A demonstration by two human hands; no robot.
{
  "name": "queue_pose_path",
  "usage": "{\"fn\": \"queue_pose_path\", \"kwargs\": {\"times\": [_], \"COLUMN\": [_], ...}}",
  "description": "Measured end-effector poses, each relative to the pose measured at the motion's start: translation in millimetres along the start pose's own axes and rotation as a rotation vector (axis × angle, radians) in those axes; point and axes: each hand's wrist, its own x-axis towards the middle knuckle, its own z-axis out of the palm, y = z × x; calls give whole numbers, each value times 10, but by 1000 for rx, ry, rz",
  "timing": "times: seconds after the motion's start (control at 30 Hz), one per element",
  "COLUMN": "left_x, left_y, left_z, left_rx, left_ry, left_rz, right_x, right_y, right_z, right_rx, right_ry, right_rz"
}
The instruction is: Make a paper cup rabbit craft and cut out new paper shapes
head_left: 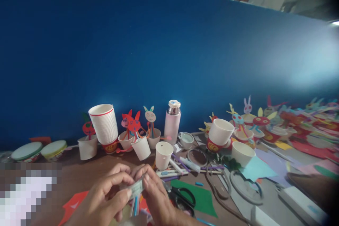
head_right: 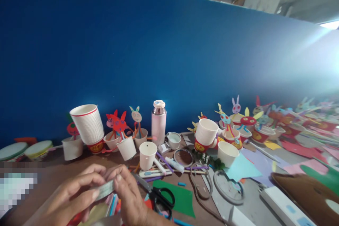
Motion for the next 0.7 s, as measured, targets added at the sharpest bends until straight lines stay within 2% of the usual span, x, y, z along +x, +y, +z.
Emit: {"fn": "queue_pose_path", "kwargs": {"times": [0.1,0.2,0.53,0.7], "left_x": [5,-1,-23,2], "left_y": [-5,13,109,41], "left_z": [3,19,44,46], "left_rx": [18,93,260,228], "left_ry": [7,16,58,76], "left_rz": [-13,-26,15,37], "right_x": [9,19,17,10], "right_y": [-25,-50,-118,-118], "right_z": [1,8,27,16], "right_rx": [102,110,-20,-81], "right_ry": [-9,-9,-30,-44], "right_rz": [46,45,19,13]}}
